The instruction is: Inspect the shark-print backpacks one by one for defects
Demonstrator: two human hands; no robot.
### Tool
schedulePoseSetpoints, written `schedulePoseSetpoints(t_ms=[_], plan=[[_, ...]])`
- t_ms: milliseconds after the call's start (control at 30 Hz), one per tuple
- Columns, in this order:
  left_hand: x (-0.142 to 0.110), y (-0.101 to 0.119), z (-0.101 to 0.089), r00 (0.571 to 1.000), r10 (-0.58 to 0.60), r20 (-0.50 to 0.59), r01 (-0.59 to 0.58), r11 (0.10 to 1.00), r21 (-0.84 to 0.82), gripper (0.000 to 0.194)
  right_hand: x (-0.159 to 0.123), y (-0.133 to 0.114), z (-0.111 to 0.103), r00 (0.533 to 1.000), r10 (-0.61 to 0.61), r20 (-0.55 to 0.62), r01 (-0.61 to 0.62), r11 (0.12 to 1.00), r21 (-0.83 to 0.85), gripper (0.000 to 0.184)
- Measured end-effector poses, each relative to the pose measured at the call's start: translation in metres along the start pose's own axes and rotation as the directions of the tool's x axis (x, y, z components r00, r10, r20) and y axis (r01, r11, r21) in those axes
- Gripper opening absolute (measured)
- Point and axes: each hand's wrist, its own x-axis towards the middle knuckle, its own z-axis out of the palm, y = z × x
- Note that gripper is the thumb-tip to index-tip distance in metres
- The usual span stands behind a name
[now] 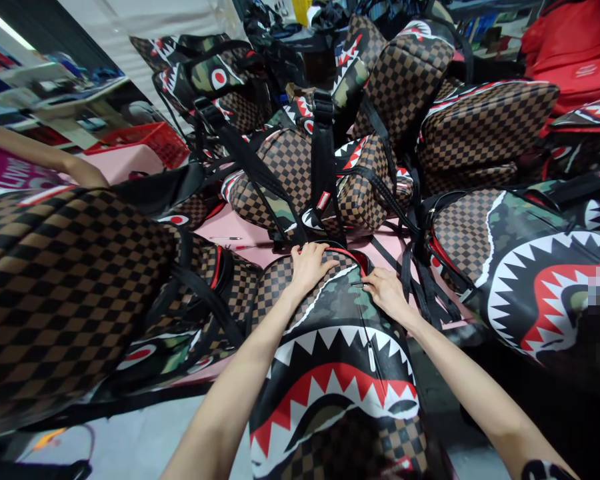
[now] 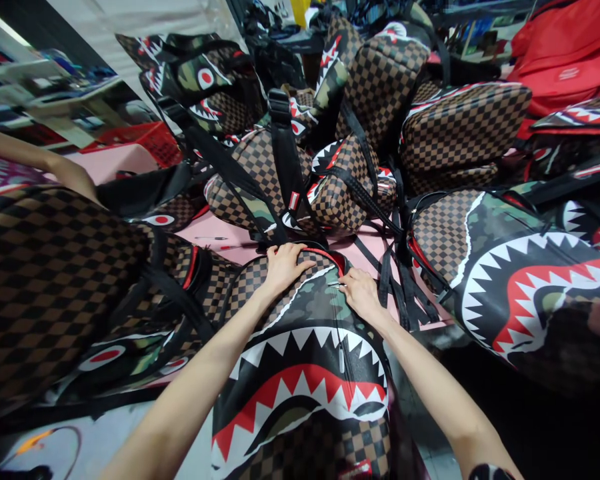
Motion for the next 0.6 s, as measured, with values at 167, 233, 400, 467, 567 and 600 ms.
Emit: schedulePoseSetpoints(t_ms=[167, 233, 400, 467, 567, 600], plan=[[-0.001, 0.004, -0.029, 0.999, -0.030, -0.023, 0.029, 0.998, -0.059, 0.042, 0.016, 0.029, -0.008, 0.958, 0.246, -0.146, -0.223, 0.962, 0.156, 0.028], [-0.002, 0.007, -0.051, 0.997, -0.071, -0.019, 0.067, 0.984, -0.167, 0.040, 0.025, 0.045, -0.006, 0.922, 0.343, -0.179, -0.317, 0.935, 0.159, 0.030], [-0.004, 0.018, -0.089, 0.981, -0.176, 0.076, 0.189, 0.814, -0.549, 0.044, 0.035, 0.050, 0.006, 0.896, 0.427, -0.125, -0.423, 0.904, 0.058, 0.016], [0.000, 0.018, -0.088, 0.980, -0.167, 0.111, 0.200, 0.790, -0.580, 0.045, 0.025, 0.034, -0.001, 0.914, 0.383, -0.132, -0.382, 0.923, 0.031, 0.020], [0.008, 0.012, -0.078, 0.969, -0.177, 0.171, 0.240, 0.835, -0.496, 0.046, -0.014, -0.002, -0.023, 0.959, 0.252, -0.129, -0.253, 0.967, 0.003, 0.027], [0.009, 0.009, -0.075, 0.966, -0.181, 0.185, 0.249, 0.846, -0.472, 0.046, -0.032, -0.015, -0.029, 0.978, 0.185, -0.094, -0.188, 0.982, -0.015, 0.025]])
